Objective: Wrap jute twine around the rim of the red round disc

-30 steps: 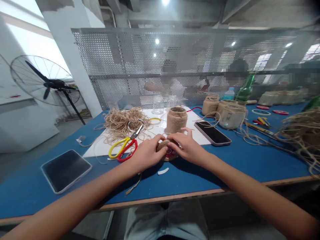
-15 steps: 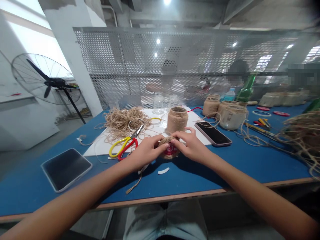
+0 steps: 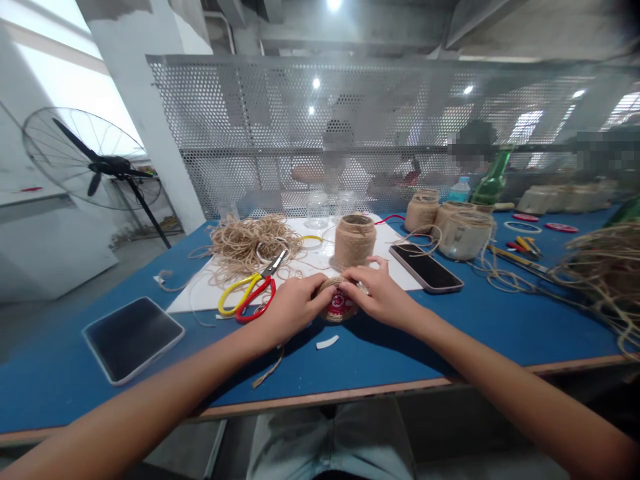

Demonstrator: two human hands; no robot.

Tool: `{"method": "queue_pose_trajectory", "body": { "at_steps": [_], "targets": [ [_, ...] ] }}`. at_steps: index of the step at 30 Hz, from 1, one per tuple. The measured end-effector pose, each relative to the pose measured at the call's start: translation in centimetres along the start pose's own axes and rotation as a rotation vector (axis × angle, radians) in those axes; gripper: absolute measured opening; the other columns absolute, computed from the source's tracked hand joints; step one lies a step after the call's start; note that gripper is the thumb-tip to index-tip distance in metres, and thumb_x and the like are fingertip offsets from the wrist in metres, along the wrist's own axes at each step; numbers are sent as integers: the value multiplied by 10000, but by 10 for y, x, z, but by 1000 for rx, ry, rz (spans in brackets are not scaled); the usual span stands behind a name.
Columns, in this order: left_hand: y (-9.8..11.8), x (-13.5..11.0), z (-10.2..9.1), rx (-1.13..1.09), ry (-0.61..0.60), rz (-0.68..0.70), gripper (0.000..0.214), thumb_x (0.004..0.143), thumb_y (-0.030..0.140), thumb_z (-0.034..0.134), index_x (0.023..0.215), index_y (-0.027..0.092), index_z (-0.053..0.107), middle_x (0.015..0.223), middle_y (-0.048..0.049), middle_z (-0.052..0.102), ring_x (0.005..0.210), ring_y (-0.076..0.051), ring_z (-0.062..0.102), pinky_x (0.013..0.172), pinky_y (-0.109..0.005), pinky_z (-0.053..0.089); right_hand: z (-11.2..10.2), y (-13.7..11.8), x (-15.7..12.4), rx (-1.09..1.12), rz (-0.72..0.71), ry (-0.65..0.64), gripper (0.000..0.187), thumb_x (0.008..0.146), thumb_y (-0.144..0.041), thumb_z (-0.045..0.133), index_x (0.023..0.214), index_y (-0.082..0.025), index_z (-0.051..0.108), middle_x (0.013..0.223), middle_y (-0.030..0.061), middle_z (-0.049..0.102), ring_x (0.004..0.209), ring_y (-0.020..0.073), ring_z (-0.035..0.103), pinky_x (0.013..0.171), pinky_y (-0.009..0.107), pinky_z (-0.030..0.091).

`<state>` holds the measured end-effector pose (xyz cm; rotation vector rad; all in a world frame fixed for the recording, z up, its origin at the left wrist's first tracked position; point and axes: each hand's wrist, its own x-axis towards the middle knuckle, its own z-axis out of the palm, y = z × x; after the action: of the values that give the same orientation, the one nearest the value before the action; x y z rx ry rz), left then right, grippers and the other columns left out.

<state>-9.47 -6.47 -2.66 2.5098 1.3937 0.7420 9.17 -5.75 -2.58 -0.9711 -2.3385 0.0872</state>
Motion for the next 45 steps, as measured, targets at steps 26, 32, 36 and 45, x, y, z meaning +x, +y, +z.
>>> {"method": "queue_pose_trajectory", "body": {
  "at_steps": [26,32,36,45],
  "targets": [
    [2,-2,-5,-44,97,11,197,836,349,411,918,203,516,630,32,549,581,-113,501,568,-209,335,-3,-1,-2,-68,-6,56,231,891,-298,361,835,-204,565,795,7,649,788,142,547,941,406,100],
    [3,-1,-5,-17,36,43,241,844,366,397,960,204,532,660,17,572,600,-122,510,575,-219,330,-3,-3,-1,-64,-1,41,209,888,-306,368,832,-204,541,793,-2,638,786,135,541,941,399,106],
    [4,-2,-5,-4,56,59,236,845,355,394,861,183,555,717,-4,590,635,-121,505,592,-220,335,-3,-3,-1,-114,8,56,222,892,-304,349,865,-214,551,818,2,648,821,142,551,936,394,116],
    [6,-1,-10,-53,208,9,179,816,315,450,855,190,572,726,16,595,638,-111,493,595,-216,334,2,0,-1,-186,52,102,234,895,-284,333,979,-220,542,932,34,668,845,174,586,915,411,135]
  ]
}}
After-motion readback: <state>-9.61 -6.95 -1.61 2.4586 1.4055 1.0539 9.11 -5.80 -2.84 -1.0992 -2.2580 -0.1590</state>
